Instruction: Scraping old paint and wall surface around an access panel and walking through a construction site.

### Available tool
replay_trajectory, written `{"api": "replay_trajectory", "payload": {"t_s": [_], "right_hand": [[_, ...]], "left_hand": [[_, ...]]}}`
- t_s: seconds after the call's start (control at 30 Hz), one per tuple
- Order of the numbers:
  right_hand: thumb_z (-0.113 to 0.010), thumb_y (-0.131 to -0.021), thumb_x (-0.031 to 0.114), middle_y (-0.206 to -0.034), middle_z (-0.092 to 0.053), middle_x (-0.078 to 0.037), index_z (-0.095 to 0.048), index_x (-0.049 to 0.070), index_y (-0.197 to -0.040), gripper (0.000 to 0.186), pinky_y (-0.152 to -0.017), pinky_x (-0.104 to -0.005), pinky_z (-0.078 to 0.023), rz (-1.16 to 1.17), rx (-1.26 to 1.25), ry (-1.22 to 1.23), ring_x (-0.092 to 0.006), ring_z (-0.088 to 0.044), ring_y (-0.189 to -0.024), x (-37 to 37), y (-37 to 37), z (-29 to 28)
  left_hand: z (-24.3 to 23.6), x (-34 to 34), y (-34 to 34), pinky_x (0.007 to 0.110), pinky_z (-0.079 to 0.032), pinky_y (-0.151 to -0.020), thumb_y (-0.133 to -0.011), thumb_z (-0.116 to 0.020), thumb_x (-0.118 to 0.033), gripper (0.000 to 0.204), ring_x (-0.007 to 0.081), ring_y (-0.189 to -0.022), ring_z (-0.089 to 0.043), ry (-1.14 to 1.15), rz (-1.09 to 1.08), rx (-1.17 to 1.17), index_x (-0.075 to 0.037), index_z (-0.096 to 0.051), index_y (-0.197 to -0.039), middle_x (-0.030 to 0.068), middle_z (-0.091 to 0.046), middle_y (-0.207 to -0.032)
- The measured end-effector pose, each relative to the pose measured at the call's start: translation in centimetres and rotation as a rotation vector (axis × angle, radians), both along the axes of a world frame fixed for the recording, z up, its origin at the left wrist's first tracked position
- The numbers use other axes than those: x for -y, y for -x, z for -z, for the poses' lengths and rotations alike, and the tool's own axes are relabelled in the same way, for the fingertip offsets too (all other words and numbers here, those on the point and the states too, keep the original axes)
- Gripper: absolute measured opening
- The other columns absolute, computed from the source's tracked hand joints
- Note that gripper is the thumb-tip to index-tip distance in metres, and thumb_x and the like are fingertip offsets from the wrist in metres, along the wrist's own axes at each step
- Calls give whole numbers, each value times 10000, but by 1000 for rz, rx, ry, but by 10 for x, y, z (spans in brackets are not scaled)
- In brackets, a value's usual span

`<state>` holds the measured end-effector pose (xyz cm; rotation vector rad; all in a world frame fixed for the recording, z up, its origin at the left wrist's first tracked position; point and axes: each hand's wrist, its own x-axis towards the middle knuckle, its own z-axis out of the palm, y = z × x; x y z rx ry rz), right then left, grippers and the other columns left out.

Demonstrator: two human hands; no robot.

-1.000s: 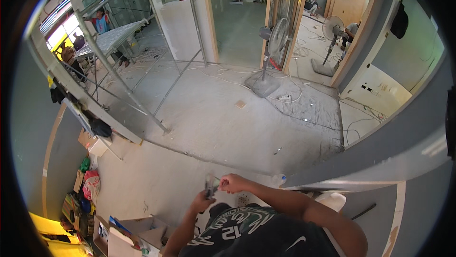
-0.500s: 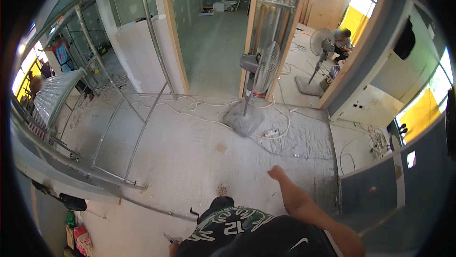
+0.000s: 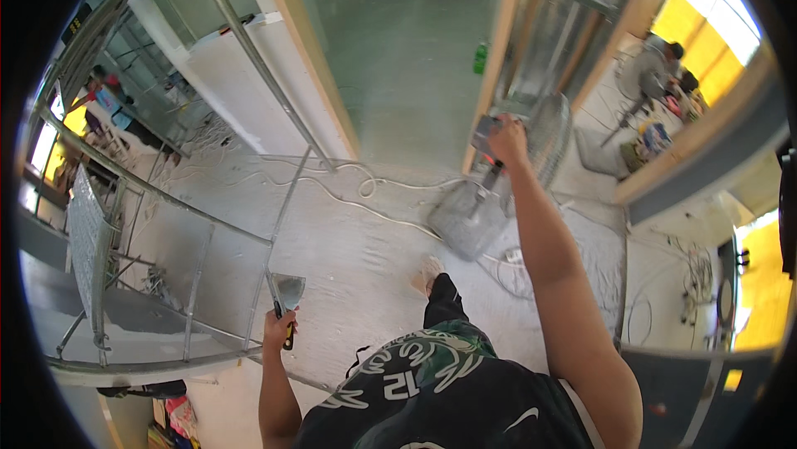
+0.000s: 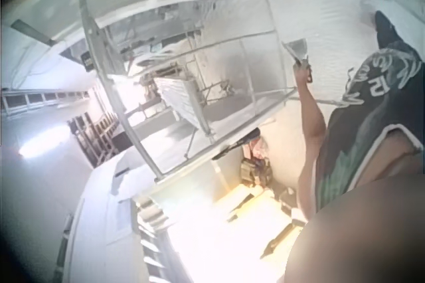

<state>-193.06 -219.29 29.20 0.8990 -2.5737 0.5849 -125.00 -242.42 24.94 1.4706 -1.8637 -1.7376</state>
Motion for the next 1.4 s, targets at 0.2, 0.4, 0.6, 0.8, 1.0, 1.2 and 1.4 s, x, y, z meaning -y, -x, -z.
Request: {"api": "replay_trajectory", "payload": {"t_s": [0.2, 0.4, 0.6, 0.8, 1.0, 1.2, 1.4], "right_hand": [[-595, -917, 273, -1346, -650, -145, -732, 86, -1197, 363, -1126, -499, -392, -279, 92, -1098, -354, -515, -1342, 50, 90, 15], [-685, -792, 667, -1268, -650, -176, -748, 181, -1197, 635, -1086, -514, -427, -636, 150, -1417, -372, -541, -1283, -2, 144, -13], [-611, -814, 722, -1229, -697, -124, -773, 198, -1147, 642, -1090, -543, -374, -691, 202, -1633, -332, -588, -1230, 27, 161, 4], [-593, -871, 622, -1026, -746, -143, -793, 167, -1015, 517, -1070, -551, -382, -725, 215, -1553, -335, -670, -1067, 79, 109, -38], [-634, -893, 540, -911, -738, -171, -778, 106, -925, 458, -952, -504, -477, -745, 281, -1418, -351, -705, -915, 174, 57, -109], [-626, -935, 490, -888, -727, -178, -764, 83, -920, 431, -806, -494, -534, -642, 410, -1386, -386, -690, -881, 243, 28, -131], [-632, -945, 460, -870, -706, -218, -733, 33, -893, 442, -769, -497, -524, -707, 496, -1256, -418, -677, -844, 341, -11, -109]], "left_hand": [[78, -38, -67, 379, -540, -498, -820, -735, -183, 227, 228, -538, -640, -246, -334, 363, 26, -664, -766, 108, -640, -655], [64, -115, -66, 385, -547, -503, -808, -694, -199, 232, 237, -567, -645, -423, -860, 205, 32, -679, -811, 128, -643, -726], [96, -129, -42, 385, -554, -506, -792, -719, -215, 247, 244, -546, -638, -629, -810, 404, 27, -672, -780, 124, -645, -700], [128, -3, -4, 405, -561, -533, -834, -770, -316, 368, 222, -534, -649, -429, -448, 391, 27, -690, -729, 121, -680, -670], [110, 107, 38, 331, -553, -505, -849, -697, -218, 279, 179, -535, -614, -352, -464, 39, 36, -716, -963, 83, -622, -665], [135, 127, 27, 337, -528, -482, -831, -715, -207, 253, 197, -501, -594, -408, -471, 56, 42, -675, -852, 95, -609, -635], [165, 87, -26, 364, -532, -453, -811, -715, -203, 235, 204, -512, -607, -564, -644, 162, 7, -620, -767, 76, -574, -628]]}}
